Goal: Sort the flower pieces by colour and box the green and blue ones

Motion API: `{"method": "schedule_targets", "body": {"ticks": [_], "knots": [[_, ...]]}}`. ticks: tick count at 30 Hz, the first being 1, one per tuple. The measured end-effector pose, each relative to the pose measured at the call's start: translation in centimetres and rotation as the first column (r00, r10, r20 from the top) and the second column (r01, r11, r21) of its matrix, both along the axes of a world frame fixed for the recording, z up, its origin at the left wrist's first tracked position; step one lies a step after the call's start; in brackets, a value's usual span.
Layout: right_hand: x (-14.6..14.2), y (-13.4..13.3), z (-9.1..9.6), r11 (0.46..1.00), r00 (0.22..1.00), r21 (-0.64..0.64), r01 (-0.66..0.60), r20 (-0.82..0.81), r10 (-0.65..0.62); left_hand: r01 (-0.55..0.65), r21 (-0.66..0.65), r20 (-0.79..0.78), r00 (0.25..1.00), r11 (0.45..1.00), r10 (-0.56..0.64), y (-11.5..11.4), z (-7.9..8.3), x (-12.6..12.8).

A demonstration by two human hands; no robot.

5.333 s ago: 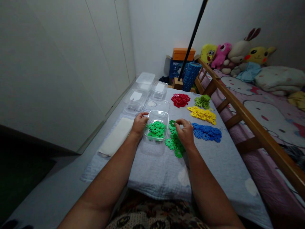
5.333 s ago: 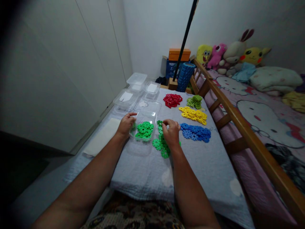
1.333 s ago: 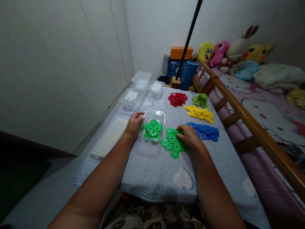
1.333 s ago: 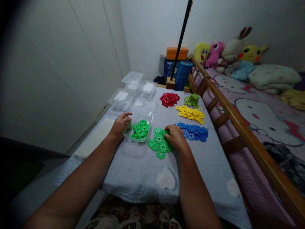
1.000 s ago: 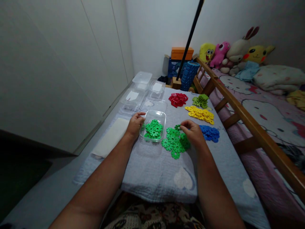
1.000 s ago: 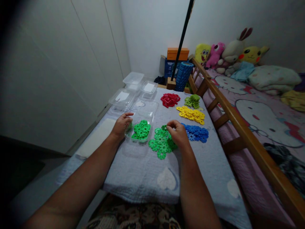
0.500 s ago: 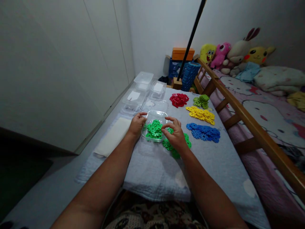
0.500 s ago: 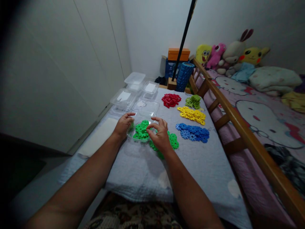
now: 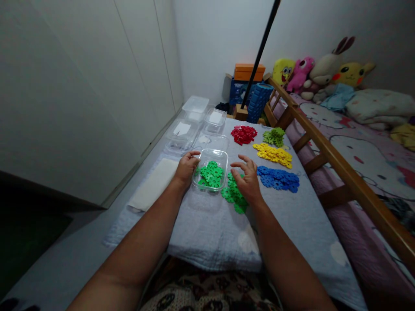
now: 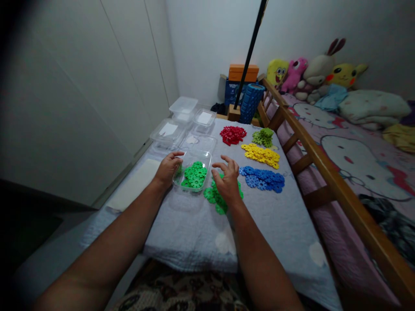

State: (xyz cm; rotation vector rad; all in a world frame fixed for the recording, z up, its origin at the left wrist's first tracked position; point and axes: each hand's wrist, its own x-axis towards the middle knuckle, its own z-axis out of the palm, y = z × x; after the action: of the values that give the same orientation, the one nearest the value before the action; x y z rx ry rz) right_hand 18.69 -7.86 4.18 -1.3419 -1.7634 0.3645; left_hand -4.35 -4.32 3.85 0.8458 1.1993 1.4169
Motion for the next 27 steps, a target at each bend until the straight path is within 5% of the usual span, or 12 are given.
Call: {"method": "schedule_targets", "body": {"ticks": [10, 14, 27], "knots": [[2.8, 1.4, -1.9, 0.967, 0.953, -0.206, 0.153, 0.289, -0.089, 0.003, -0.010, 0.016, 1.000, 1.000, -0.003, 0.0, 0.2, 0.0], [2.7, 1.1, -2.9, 0.970, 0.904, -0.168, 0.175, 0.417, -0.091, 0.004, -0.018, 0.029, 1.000, 1.000, -0.004, 0.0, 0.3, 0.1], [2.5, 0.8, -1.3, 0.940, 0.941, -0.291, 0.180, 0.329, -0.078, 0.006, 0.000, -0.002, 1.000, 1.000, -0.006, 0.0, 0.0, 0.0]]}}
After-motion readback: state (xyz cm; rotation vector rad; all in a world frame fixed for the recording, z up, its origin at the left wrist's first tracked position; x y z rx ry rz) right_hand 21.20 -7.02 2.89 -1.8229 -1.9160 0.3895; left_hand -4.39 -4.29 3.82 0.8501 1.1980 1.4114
